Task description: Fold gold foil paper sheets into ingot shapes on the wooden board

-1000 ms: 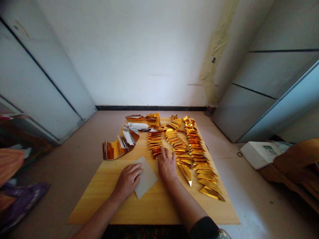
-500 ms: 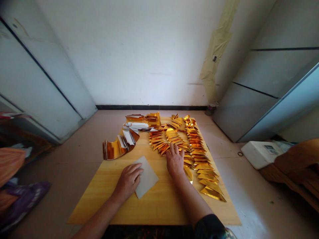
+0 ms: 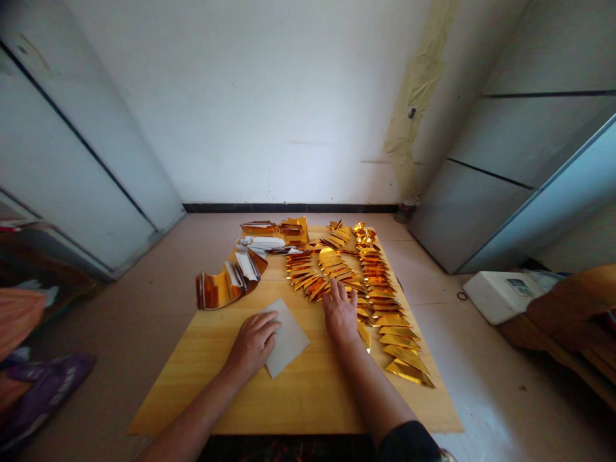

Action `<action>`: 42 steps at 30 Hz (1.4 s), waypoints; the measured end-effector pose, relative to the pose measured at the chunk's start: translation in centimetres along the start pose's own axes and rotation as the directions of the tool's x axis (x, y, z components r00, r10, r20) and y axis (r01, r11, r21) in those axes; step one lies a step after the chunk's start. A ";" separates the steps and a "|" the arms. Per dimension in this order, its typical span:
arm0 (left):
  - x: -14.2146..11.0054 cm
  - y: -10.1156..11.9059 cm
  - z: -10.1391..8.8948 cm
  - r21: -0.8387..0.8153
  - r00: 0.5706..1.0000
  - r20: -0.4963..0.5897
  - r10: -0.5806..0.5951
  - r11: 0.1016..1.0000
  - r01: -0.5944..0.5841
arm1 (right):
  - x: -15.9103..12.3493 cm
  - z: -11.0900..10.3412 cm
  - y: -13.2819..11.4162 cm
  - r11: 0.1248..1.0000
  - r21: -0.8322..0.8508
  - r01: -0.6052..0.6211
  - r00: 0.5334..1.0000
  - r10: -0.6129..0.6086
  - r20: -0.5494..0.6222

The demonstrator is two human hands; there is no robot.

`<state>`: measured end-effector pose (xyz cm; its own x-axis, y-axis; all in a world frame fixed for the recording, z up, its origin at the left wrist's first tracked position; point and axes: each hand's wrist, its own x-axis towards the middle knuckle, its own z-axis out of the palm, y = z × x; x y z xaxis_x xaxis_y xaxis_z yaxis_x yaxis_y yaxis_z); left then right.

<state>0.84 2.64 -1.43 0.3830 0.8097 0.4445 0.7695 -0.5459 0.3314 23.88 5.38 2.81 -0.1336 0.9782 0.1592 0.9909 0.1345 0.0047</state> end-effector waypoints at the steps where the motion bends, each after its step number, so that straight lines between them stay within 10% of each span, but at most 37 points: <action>1: 0.1 0.0 0.0 0.000 1.000 0.001 0.000 1.000 0.000 | 0.0 0.0 0.0 1.000 0.002 -0.003 1.000 0.003 0.004; 12: 0.6 -0.2 0.4 0.006 1.000 0.012 0.010 1.000 -0.010 | -0.8 -0.3 -0.6 0.999 0.038 -0.001 0.996 0.004 -0.084; 21: 1.6 -1.2 0.4 -0.041 0.999 -0.041 0.033 0.999 -0.034 | -3.2 0.2 -3.8 0.806 0.356 0.473 0.867 -0.497 -0.027; 36: -0.9 2.0 -2.3 -0.115 0.993 0.110 0.044 0.993 -0.031 | -2.9 1.7 -4.5 0.821 0.352 0.448 0.893 -0.431 -0.132; 42: -2.0 1.1 -1.0 -0.108 1.000 0.005 -0.002 0.994 0.003 | -2.8 0.6 -4.3 0.765 0.471 0.439 0.892 -0.434 -0.125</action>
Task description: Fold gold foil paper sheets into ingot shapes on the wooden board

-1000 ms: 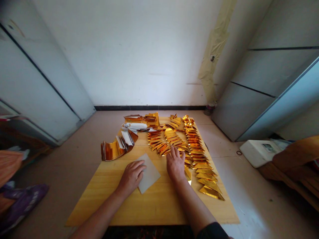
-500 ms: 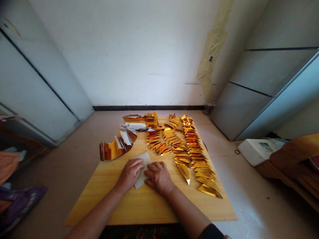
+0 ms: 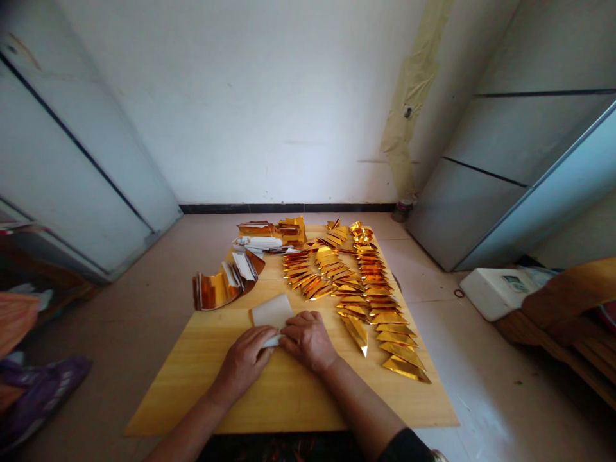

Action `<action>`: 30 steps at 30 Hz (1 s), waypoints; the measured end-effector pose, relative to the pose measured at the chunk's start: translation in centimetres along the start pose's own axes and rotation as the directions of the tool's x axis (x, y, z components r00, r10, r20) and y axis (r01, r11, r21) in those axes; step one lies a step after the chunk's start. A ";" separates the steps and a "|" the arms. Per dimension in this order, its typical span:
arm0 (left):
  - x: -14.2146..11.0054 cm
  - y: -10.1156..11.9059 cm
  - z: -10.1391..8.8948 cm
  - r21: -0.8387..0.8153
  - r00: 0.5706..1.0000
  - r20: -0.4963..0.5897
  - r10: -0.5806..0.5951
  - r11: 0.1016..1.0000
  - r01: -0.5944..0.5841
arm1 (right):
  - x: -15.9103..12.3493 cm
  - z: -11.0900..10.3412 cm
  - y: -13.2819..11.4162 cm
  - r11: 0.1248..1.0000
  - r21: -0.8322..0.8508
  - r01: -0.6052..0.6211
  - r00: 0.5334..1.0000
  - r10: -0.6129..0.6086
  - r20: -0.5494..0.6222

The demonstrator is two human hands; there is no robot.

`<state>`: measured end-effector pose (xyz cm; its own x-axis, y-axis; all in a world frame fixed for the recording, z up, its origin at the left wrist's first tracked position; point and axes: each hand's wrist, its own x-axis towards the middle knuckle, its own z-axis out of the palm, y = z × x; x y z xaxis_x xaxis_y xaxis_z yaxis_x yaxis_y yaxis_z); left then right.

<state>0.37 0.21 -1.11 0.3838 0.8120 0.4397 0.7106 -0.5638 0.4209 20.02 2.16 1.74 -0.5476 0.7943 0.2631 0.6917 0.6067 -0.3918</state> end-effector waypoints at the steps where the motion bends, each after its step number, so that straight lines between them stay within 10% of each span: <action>1: 0.1 -0.1 0.1 -0.005 1.000 -0.013 -0.007 1.000 0.007 | -0.2 -0.2 0.1 1.000 0.024 0.010 1.000 -0.010 0.004; 14: 1.0 -0.3 -1.3 -0.168 0.996 0.026 -0.091 0.981 0.094 | -0.4 0.5 1.7 0.992 0.087 -0.093 0.995 0.096 -0.031; 19: 2.1 -1.1 -1.6 -0.296 0.977 0.030 -0.213 0.931 0.213 | 0.7 0.7 1.5 0.933 0.351 -0.082 0.986 0.126 -0.106; 30: 3.5 -2.4 0.1 -0.288 0.942 -0.041 -0.332 0.907 0.307 | 2.3 2.2 0.4 0.818 0.448 -0.361 0.875 0.463 -0.140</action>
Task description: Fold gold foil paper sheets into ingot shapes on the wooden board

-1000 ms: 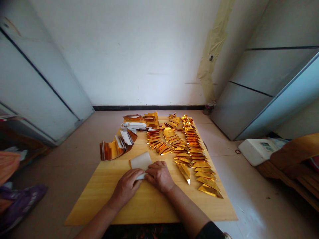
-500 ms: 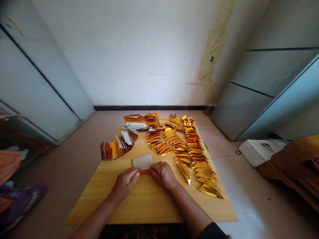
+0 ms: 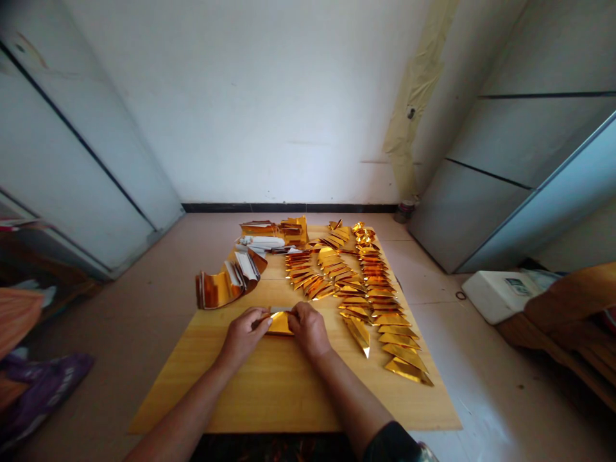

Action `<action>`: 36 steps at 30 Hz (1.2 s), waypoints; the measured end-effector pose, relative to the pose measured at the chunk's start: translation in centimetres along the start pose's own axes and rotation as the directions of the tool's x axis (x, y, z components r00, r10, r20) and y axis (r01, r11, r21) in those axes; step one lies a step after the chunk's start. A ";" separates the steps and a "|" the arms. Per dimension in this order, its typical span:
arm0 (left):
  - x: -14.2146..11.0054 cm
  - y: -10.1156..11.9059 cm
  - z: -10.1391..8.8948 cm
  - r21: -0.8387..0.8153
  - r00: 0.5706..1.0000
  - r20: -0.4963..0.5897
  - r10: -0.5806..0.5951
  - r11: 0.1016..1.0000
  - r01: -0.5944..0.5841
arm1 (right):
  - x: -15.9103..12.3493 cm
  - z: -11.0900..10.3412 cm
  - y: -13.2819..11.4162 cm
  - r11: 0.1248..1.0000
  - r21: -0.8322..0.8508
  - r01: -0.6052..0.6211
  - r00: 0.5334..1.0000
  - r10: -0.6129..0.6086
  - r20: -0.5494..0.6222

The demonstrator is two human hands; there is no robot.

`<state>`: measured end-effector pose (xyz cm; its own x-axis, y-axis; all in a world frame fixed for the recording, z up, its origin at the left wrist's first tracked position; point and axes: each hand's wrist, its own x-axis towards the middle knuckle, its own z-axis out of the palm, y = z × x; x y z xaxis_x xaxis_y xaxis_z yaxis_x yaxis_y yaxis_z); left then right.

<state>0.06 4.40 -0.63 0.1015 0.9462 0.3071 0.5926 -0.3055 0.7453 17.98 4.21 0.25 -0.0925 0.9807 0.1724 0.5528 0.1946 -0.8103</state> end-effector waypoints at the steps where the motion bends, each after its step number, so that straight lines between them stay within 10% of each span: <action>1: 0.0 0.0 0.2 0.025 1.000 -0.021 0.002 1.000 -0.002 | 0.0 0.1 0.0 1.000 -0.024 0.011 1.000 -0.011 -0.013; 15: 0.3 2.1 0.8 0.617 0.999 0.035 -0.006 0.787 -0.017 | 0.6 1.1 1.4 0.968 -0.226 0.106 0.986 -0.131 -0.099; 36: 1.5 2.1 1.0 0.718 0.987 0.111 -0.116 0.697 0.001 | 1.2 1.4 1.6 0.955 -0.298 -0.002 0.992 -0.036 -0.122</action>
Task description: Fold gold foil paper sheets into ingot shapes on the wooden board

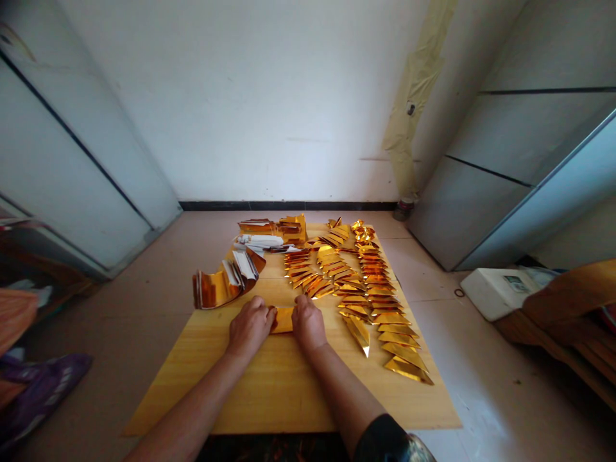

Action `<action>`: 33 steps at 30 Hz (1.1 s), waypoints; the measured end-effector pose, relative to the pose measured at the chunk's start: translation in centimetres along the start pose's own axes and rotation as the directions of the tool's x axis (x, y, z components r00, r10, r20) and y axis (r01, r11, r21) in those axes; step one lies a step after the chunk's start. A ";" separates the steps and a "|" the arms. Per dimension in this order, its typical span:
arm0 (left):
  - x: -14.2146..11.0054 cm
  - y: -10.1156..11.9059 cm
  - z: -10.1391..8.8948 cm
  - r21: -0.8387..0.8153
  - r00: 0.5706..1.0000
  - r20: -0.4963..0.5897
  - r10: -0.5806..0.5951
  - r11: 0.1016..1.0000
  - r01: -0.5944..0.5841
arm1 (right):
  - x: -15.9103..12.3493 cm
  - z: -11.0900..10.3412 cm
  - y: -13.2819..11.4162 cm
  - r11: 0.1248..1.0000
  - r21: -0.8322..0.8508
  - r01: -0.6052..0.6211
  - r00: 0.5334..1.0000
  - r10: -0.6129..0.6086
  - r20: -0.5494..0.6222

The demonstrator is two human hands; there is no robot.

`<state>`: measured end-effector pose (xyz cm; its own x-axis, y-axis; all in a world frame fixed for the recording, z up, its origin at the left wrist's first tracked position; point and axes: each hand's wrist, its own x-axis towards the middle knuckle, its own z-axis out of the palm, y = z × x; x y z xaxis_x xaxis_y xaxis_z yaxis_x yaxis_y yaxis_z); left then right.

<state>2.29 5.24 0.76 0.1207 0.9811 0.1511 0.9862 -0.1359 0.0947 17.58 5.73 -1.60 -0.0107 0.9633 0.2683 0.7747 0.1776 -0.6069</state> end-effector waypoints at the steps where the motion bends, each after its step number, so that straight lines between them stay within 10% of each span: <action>1: 0.0 0.0 0.2 -0.012 1.000 -0.012 0.005 1.000 -0.005 | 0.0 0.0 0.0 1.000 -0.002 -0.007 1.000 0.007 0.000; 18: 0.1 0.4 -0.2 0.022 0.998 -0.062 0.001 1.000 0.000 | 0.0 -1.5 -2.6 0.925 -0.375 -0.060 0.976 0.133 0.173; 33: 1.0 -0.3 0.3 -0.164 0.895 -0.057 0.442 0.880 -0.445 | -0.4 -2.0 -0.7 0.912 -0.394 0.115 0.974 -0.026 0.224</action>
<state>2.17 6.36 0.56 0.5376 0.8104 0.2328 0.7959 -0.5789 0.1773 18.27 4.83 0.24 -0.1718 0.9790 0.1099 0.9543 0.1931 -0.2281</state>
